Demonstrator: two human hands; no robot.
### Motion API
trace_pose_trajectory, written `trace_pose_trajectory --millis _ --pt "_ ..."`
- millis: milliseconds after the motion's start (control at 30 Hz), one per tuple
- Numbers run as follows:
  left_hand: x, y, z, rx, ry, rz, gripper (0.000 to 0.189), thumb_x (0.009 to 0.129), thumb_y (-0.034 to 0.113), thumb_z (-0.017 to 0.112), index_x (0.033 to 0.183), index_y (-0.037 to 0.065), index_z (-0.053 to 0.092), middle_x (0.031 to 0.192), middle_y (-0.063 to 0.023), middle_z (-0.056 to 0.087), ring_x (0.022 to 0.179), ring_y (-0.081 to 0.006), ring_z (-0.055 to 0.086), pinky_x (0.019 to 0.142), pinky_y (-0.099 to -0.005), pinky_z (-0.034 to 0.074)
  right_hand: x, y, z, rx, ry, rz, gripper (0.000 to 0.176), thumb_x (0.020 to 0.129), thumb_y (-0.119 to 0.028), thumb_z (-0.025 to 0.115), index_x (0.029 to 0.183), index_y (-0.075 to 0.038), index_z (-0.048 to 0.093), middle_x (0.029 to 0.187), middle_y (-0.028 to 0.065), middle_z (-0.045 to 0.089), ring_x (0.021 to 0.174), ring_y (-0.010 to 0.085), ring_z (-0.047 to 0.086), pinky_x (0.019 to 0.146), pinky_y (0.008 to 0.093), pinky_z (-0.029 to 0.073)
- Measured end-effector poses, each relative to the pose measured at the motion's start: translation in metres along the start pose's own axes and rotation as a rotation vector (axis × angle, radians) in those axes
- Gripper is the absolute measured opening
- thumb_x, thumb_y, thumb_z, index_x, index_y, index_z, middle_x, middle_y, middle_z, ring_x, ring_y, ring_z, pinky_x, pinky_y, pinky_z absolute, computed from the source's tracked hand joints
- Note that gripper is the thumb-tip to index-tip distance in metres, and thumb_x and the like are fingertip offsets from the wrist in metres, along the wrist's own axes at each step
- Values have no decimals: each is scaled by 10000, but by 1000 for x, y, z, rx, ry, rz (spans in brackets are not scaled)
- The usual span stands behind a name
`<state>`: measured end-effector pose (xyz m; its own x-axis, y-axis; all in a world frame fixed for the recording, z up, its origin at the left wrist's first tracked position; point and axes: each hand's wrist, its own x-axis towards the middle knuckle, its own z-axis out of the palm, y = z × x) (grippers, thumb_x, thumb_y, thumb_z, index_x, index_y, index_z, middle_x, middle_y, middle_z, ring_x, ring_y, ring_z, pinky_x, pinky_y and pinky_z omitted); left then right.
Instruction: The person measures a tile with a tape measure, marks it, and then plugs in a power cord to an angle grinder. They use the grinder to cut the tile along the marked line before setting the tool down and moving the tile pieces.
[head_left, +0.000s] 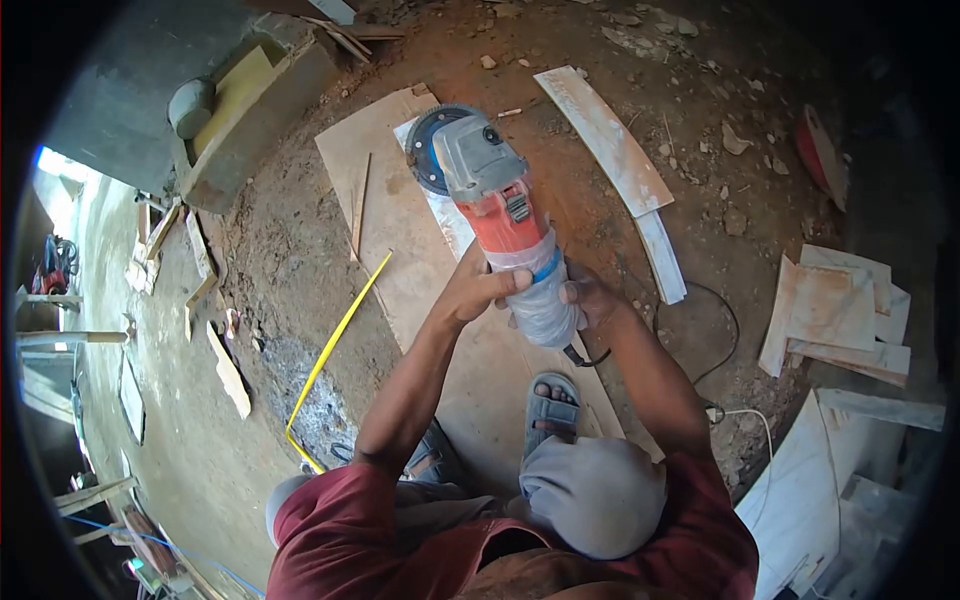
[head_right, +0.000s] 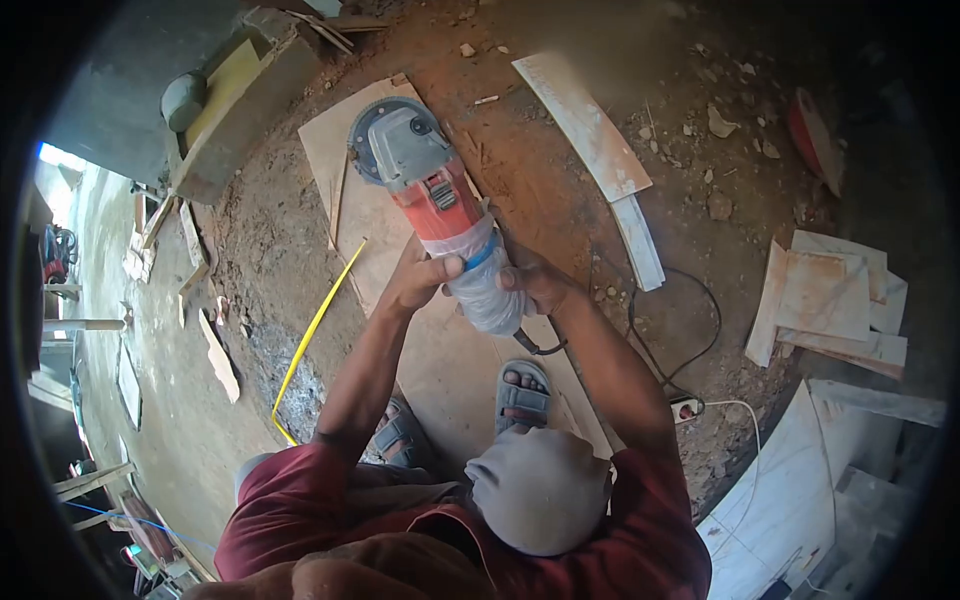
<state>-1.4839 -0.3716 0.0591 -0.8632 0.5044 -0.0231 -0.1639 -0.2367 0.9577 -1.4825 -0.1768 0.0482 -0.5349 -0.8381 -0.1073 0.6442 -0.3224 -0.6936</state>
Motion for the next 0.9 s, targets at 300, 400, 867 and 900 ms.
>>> trace_pose_trajectory --millis 300,400,867,900 --pt "21 -9 27 -58 363 86 650 730 345 736 1209 3 460 1136 -119 557 1057 -208 535 935 -361 408 -4 -4 0 -782 500 -415 920 644 -332 766 1340 -6 260 1167 187 489 1071 315 529 921 399 425" --pt "21 -18 34 -191 390 48 516 765 285 713 1146 11 499 1090 -101 574 1017 -188 552 906 -344 426 -12 3 2 -1066 603 -243 939 663 -367 777 1363 -39 243 1233 212 459 1126 310 495 942 403 409" --pt "17 -22 11 -430 337 191 433 774 186 709 1101 1 493 995 -96 597 919 -196 598 837 -361 484 -60 -2 -44 -696 549 -24 657 898 -411 540 1363 -25 281 1232 236 497 1113 293 528 889 388 468" --pt "18 -21 9 -425 340 197 433 774 186 709 1101 1 493 995 -96 597 919 -196 598 837 -361 484 -56 5 -49 -906 549 -134 748 852 -420 606 1378 -22 254 1351 241 371 1231 318 418 962 423 413"
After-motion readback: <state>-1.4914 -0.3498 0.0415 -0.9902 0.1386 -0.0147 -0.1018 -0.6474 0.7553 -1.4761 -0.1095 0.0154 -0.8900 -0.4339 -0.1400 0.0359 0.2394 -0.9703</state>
